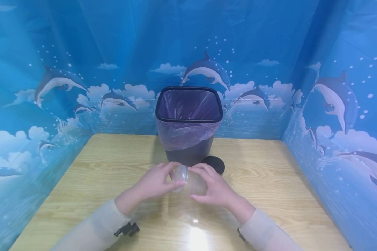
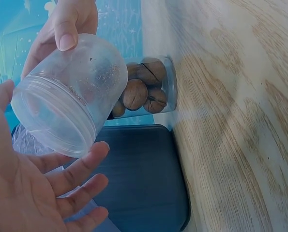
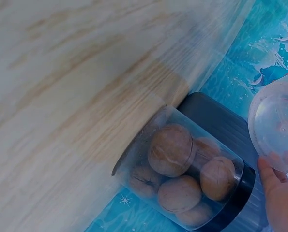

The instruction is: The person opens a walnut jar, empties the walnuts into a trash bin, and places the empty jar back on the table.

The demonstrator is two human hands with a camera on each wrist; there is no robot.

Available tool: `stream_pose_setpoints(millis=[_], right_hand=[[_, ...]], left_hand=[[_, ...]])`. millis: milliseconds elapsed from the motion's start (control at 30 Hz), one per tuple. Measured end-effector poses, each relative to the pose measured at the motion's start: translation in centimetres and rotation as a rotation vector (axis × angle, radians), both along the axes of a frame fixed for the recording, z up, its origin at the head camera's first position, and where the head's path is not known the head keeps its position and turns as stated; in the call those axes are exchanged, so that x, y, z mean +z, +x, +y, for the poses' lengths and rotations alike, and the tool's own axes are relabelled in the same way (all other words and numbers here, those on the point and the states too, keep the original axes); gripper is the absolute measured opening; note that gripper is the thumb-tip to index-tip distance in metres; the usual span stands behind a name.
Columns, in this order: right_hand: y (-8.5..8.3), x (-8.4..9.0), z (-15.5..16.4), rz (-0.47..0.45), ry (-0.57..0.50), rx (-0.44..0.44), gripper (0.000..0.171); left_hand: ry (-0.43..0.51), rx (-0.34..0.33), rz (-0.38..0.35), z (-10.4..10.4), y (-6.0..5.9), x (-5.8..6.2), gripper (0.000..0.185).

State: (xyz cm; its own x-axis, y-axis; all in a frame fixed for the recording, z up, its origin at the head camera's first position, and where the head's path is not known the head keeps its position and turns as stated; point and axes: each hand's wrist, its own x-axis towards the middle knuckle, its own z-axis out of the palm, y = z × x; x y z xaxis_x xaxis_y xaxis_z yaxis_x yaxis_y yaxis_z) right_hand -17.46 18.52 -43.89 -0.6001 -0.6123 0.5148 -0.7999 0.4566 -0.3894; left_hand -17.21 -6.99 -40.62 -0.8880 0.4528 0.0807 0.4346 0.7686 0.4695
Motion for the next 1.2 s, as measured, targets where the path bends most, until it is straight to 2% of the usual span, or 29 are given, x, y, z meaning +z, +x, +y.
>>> stream_pose_setpoints(millis=[333,567,833,1200], right_hand=[[0.0,0.1,0.0,-0.004,-0.002,0.002,0.078],[-0.1,0.1,0.2,-0.008,0.005,0.007,0.079],[-0.2,0.0,0.2,-0.008,0.006,0.015,0.079],[-0.1,0.0,0.2,-0.012,0.009,0.017,0.079]], left_hand=[[0.020,-0.028,-0.028,-0.2,-0.1,0.1,0.084],[0.068,-0.126,-0.033,-0.7,-0.3,0.1,0.083],[0.074,-0.220,-0.030,-1.2,-0.4,0.3,0.086],[0.071,-0.247,-0.040,-1.3,-0.3,0.5,0.085]])
